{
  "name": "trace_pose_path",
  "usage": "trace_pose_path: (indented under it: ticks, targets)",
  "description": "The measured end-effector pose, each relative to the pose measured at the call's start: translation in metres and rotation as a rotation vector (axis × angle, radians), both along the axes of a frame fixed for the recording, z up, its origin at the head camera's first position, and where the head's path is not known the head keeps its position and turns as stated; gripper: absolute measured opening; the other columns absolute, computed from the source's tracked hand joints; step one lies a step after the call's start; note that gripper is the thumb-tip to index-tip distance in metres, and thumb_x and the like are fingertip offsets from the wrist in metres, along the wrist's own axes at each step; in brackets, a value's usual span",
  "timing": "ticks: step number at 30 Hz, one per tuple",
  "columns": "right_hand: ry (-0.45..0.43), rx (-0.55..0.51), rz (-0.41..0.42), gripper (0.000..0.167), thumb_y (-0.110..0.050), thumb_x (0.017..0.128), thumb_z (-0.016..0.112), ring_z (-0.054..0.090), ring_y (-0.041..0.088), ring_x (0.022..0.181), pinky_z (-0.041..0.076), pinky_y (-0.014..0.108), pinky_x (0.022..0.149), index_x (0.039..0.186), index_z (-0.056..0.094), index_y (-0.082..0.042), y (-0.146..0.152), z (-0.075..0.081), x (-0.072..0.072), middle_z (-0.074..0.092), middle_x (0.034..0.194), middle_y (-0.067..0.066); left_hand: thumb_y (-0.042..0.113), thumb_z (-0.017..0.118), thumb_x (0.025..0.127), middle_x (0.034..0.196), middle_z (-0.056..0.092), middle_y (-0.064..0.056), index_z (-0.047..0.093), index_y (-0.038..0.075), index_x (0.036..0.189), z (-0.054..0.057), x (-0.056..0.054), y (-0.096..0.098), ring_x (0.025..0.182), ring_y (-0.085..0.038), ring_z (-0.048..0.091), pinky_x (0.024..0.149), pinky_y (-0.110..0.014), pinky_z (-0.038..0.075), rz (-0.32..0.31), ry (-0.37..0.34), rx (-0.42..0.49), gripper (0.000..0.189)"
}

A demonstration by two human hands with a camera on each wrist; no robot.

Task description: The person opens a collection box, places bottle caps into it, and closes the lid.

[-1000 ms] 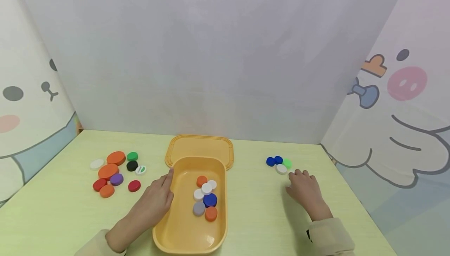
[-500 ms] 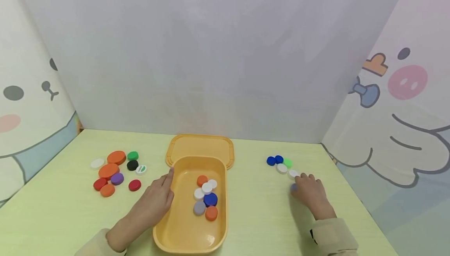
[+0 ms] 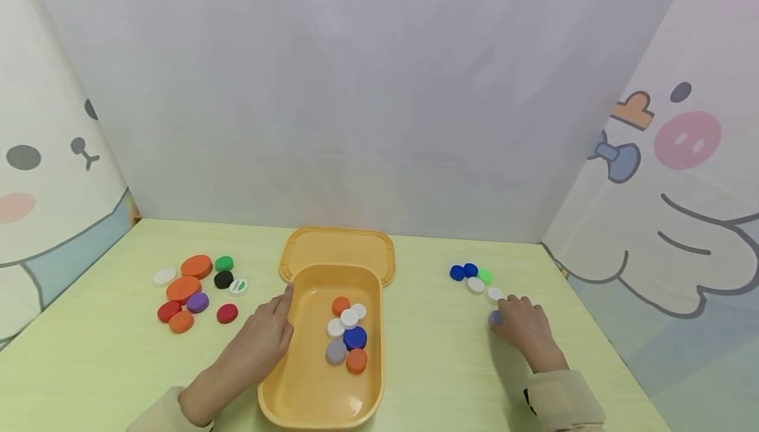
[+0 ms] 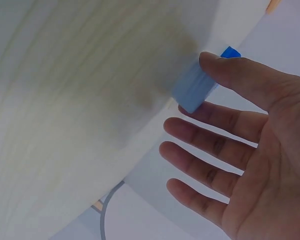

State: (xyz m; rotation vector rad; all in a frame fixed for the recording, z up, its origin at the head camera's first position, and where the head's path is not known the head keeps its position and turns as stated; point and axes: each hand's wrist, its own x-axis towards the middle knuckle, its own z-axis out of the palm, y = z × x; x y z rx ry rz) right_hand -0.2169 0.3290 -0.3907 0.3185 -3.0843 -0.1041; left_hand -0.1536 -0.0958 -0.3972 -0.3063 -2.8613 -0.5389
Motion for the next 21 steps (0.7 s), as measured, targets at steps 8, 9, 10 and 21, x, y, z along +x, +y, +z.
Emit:
trace_pose_path:
  ticks: [8, 9, 10, 21]
  targets:
    - [0.060, 0.019, 0.053, 0.028, -0.023, 0.074, 0.071, 0.048, 0.023, 0.067, 0.043, 0.042, 0.058, 0.089, 0.063, -0.001, -0.013, 0.002, 0.002, 0.056, 0.076, 0.006, 0.014, 0.048, 0.088, 0.128, 0.051, -0.019, 0.031, -0.004, 0.139, 0.001, 0.000, 0.000, 0.112, -0.034, 0.051, 0.092, -0.047, 0.044, 0.004, -0.006, 0.003, 0.057]
    - [0.072, 0.021, 0.062, 0.029, -0.024, 0.073, 0.072, 0.048, 0.022, 0.067, 0.043, 0.042, 0.058, 0.089, 0.063, -0.001, -0.015, 0.003, 0.003, 0.056, 0.076, 0.006, 0.014, 0.048, 0.088, 0.128, 0.051, -0.019, 0.031, -0.004, 0.139, 0.001, 0.000, 0.000, 0.112, -0.034, 0.051, 0.092, -0.047, 0.044, 0.004, -0.005, 0.003, 0.057]
    - [0.082, 0.025, 0.072, 0.029, -0.024, 0.073, 0.073, 0.048, 0.022, 0.067, 0.043, 0.042, 0.058, 0.089, 0.063, -0.001, -0.017, 0.003, 0.003, 0.056, 0.076, 0.006, 0.014, 0.048, 0.088, 0.128, 0.051, -0.019, 0.031, -0.004, 0.139, 0.001, 0.000, 0.000, 0.112, -0.034, 0.051, 0.092, -0.047, 0.044, 0.004, -0.004, 0.003, 0.057]
    - [0.173, 0.040, 0.156, 0.029, -0.026, 0.069, 0.077, 0.044, 0.018, 0.066, 0.039, 0.033, 0.055, 0.085, 0.063, -0.006, -0.050, 0.019, 0.009, 0.056, 0.077, 0.002, 0.015, 0.049, 0.087, 0.128, 0.051, -0.019, 0.031, -0.004, 0.139, 0.000, 0.000, 0.000, 0.111, -0.034, 0.052, 0.091, -0.047, 0.044, 0.005, -0.005, 0.003, 0.057]
